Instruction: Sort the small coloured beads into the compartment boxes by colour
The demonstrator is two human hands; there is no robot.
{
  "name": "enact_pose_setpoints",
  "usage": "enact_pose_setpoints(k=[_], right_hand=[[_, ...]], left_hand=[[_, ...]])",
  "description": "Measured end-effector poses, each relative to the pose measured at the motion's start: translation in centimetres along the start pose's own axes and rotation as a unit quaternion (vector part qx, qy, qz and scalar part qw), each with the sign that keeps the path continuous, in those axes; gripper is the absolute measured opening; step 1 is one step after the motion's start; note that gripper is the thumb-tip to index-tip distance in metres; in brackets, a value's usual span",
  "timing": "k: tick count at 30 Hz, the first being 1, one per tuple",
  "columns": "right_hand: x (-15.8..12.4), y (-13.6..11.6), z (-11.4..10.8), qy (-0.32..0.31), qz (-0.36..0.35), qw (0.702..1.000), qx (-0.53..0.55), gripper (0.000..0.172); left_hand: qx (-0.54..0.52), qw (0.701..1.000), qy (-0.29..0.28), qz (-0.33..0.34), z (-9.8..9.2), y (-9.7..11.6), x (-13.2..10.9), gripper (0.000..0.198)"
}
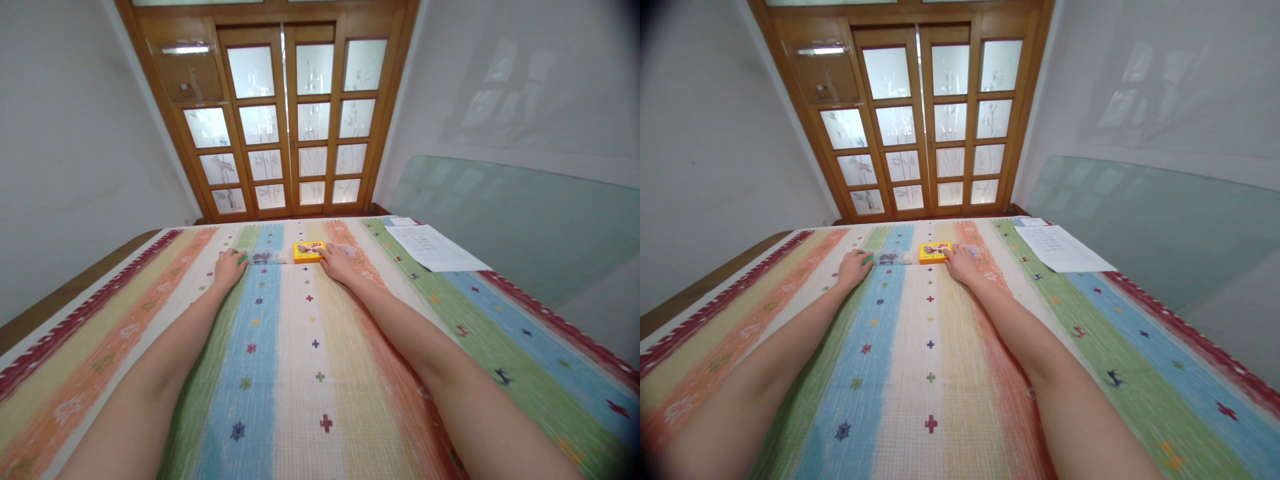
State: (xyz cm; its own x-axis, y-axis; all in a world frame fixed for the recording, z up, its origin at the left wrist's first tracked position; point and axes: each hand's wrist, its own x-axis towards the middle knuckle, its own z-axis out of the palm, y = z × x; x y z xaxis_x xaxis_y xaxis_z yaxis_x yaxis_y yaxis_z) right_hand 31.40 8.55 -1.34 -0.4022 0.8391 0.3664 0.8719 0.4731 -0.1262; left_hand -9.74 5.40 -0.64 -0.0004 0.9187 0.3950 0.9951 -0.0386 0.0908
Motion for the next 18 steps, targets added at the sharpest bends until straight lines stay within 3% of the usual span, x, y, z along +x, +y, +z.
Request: enact_pose_setpoints(k=[5, 10, 18], right_hand=[[0.3, 3.0, -0.2, -0.019, -0.043, 0.999, 0.025, 0.054], [0.4, 5.9, -0.3, -0.036, -0.020, 0.999, -0.003, 0.054], [-0.1, 6.2, 0.0, -0.046, -0.021, 0.998, -0.037, 0.055]], left_hand=[[-0.024, 1.000, 0.010, 0.011, 0.4, -0.7, 0.1, 0.042], [-0.047, 0.998, 0.012, 0.037, 1.0, -0.8, 0.5, 0.043], [-0.078, 0.996, 0.016, 0.035, 2.0, -1.2, 1.1, 0.040]])
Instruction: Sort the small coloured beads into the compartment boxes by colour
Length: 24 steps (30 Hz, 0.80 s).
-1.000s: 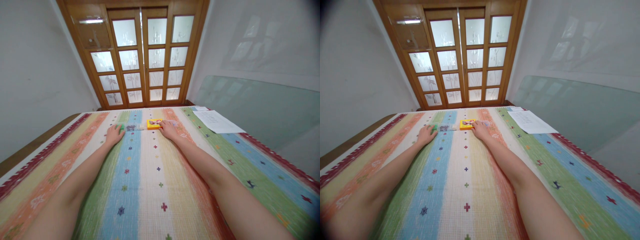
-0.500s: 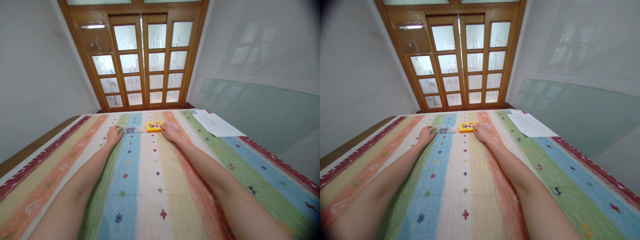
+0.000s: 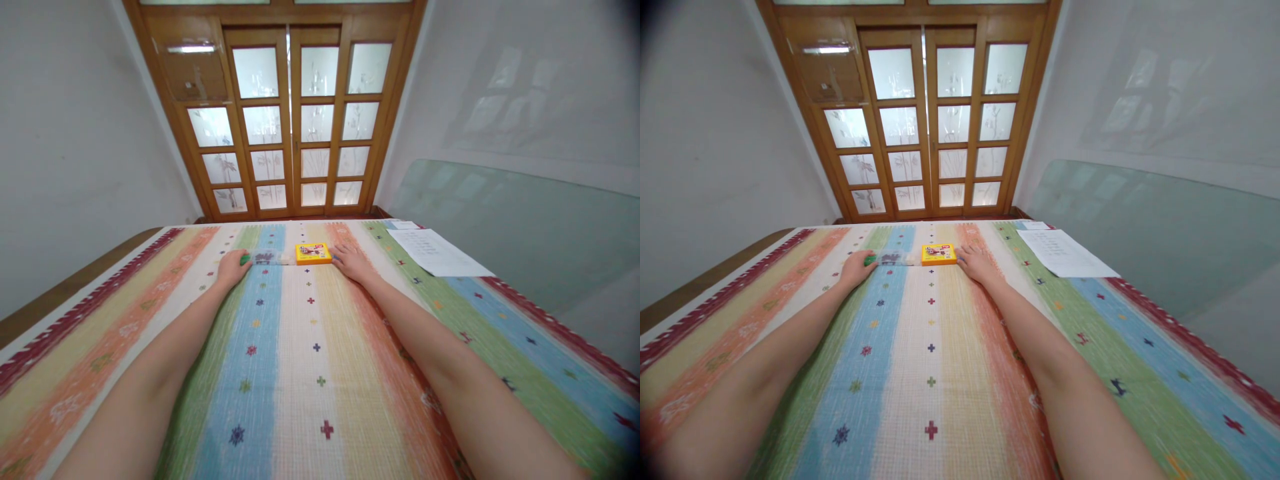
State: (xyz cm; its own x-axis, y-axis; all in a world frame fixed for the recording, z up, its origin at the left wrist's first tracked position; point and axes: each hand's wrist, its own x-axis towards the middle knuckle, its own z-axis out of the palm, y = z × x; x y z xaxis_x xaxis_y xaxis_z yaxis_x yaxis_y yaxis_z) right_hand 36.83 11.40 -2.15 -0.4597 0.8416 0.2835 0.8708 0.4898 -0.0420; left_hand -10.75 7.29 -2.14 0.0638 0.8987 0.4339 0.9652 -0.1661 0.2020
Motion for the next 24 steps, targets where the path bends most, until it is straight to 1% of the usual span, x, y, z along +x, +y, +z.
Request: enact_pose_setpoints(k=[3, 7, 10, 14, 16, 18, 20, 24], right_hand=[[0.0, -0.2, -0.3, 0.000, -0.013, 1.000, -0.012, 0.054], [0.4, -0.3, -0.8, -0.029, -0.051, 0.998, -0.025, 0.060], [0.7, -0.6, -1.1, -0.047, -0.052, 0.997, -0.032, 0.061], [1.0, -1.2, -1.0, -0.053, -0.053, 0.996, -0.046, 0.059], [1.1, -1.2, -0.9, -0.054, -0.055, 0.996, -0.052, 0.058], [1.0, -1.0, -0.7, -0.047, -0.049, 0.996, -0.052, 0.058], [0.8, -0.4, -0.5, -0.037, -0.028, 0.998, -0.048, 0.058], [-0.5, 2.2, -0.1, -0.030, 0.024, 0.998, -0.047, 0.060]], left_hand=[[0.005, 1.000, -0.006, -0.008, -0.2, 0.3, 0.0, 0.041], [0.024, 0.999, -0.022, -0.007, -0.3, 1.2, 0.1, 0.042], [0.028, 0.999, -0.028, 0.001, -0.3, 1.5, 0.2, 0.042], [0.034, 0.999, -0.030, 0.001, -0.3, 1.6, 0.2, 0.042], [0.040, 0.999, -0.033, -0.005, -0.5, 2.0, 0.2, 0.043], [0.044, 0.998, -0.037, -0.013, -0.4, 3.0, 0.2, 0.045], [0.042, 0.998, -0.043, -0.022, -0.1, 4.4, 0.3, 0.047], [0.034, 0.998, -0.056, -0.017, 1.1, 8.5, 0.9, 0.053]])
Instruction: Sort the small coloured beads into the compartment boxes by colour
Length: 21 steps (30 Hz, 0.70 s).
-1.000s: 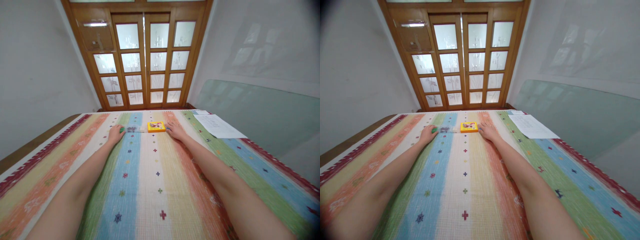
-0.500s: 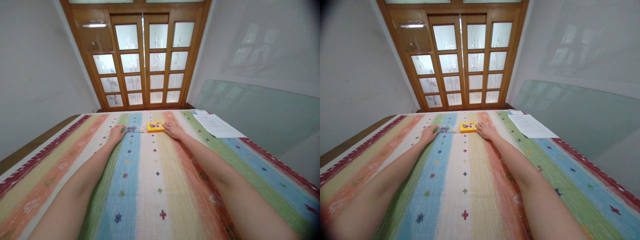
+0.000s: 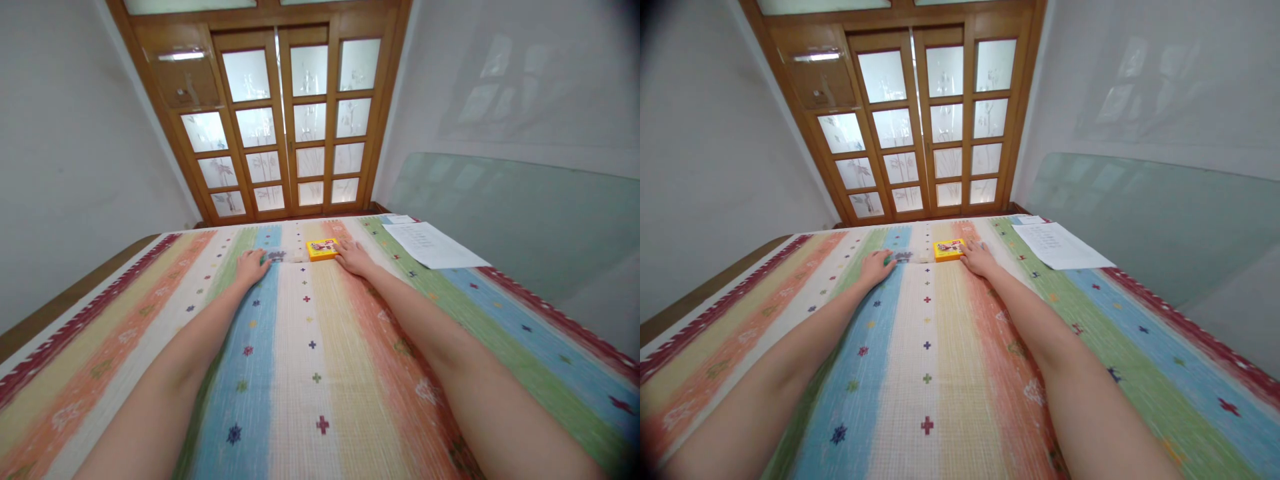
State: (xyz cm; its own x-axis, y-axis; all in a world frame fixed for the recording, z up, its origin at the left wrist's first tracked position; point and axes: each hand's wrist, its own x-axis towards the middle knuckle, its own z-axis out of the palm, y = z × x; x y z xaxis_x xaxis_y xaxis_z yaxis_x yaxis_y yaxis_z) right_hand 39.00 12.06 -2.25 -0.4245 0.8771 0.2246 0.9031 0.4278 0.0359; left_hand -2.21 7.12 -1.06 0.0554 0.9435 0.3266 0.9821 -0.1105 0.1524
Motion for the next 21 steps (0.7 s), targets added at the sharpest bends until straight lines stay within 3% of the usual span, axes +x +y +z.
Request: enact_pose_setpoints(k=[6, 10, 14, 21], right_hand=[[-2.6, 5.2, 0.6, 0.005, 0.079, 0.997, -0.010, 0.061], [-3.5, 7.4, 0.6, 0.012, 0.122, 0.992, -0.012, 0.061], [-3.5, 8.5, 0.6, 0.008, 0.142, 0.990, -0.006, 0.061], [-3.5, 9.0, 0.6, 0.019, 0.145, 0.989, 0.007, 0.059]], left_hand=[[0.009, 0.998, -0.057, 0.032, 1.2, 6.4, 1.2, 0.064], [0.004, 0.994, -0.095, 0.057, 1.8, 9.2, 2.0, 0.078], [-0.005, 0.990, -0.122, 0.075, 2.2, 10.3, 2.9, 0.083], [-0.017, 0.986, -0.137, 0.090, 2.7, 10.2, 3.5, 0.088]])
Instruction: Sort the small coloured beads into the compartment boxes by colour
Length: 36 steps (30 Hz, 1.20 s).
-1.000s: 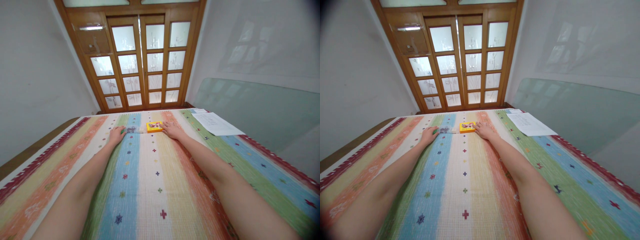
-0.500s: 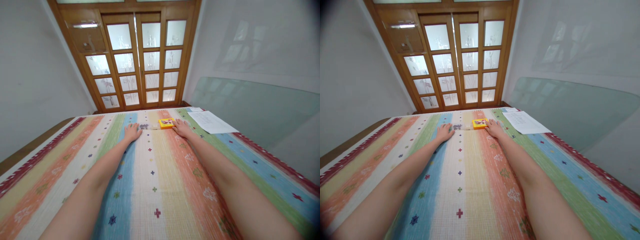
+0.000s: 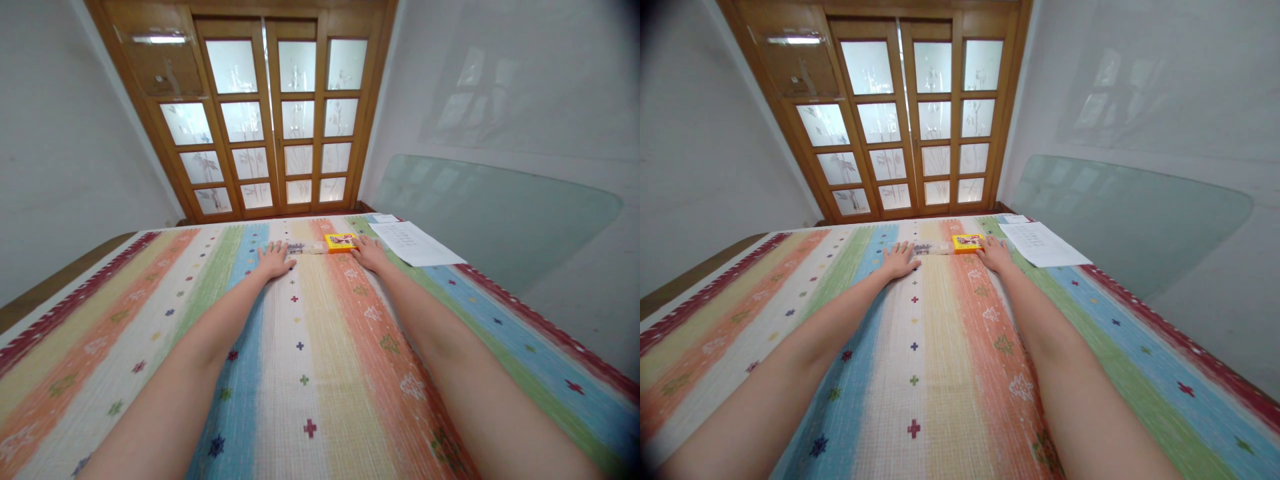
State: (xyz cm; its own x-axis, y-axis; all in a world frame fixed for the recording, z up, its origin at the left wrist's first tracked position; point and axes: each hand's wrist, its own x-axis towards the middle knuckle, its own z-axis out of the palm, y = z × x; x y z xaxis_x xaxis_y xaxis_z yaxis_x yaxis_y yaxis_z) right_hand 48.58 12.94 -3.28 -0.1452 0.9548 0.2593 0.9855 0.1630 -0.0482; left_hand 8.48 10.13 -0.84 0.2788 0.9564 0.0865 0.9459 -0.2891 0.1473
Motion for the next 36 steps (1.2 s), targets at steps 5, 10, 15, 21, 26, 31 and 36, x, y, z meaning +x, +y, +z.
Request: enact_pose_setpoints(k=[5, 10, 15, 21, 26, 31, 36], right_hand=[[0.3, -0.2, -0.3, -0.002, 0.020, 1.000, -0.006, 0.060], [0.5, 0.2, -0.2, -0.006, 0.017, 1.000, -0.010, 0.060], [0.2, 0.8, 0.1, 0.018, 0.016, 1.000, -0.012, 0.059], [0.0, 0.7, 0.0, 0.032, 0.015, 0.999, -0.018, 0.057], [0.0, 0.7, -0.1, 0.037, 0.016, 0.999, -0.019, 0.057], [-0.4, 0.1, -0.5, 0.052, 0.010, 0.998, -0.026, 0.055], [-1.3, -0.8, -2.2, 0.074, 0.013, 0.997, -0.020, 0.055]], left_hand=[[-0.005, 1.000, -0.005, 0.003, 0.4, 0.1, 0.8, 0.089], [-0.006, 1.000, -0.014, -0.002, 0.4, 0.5, 1.9, 0.090], [-0.012, 1.000, -0.003, -0.006, 0.5, 0.8, 2.2, 0.087], [-0.011, 1.000, 0.016, -0.005, 0.5, 0.8, 1.9, 0.078], [-0.012, 1.000, 0.022, 0.006, 0.4, 0.3, 1.9, 0.074], [-0.004, 0.999, 0.031, 0.019, 0.5, -0.1, 1.8, 0.073], [0.009, 0.996, 0.081, 0.037, -0.2, 0.5, 0.1, 0.075]])
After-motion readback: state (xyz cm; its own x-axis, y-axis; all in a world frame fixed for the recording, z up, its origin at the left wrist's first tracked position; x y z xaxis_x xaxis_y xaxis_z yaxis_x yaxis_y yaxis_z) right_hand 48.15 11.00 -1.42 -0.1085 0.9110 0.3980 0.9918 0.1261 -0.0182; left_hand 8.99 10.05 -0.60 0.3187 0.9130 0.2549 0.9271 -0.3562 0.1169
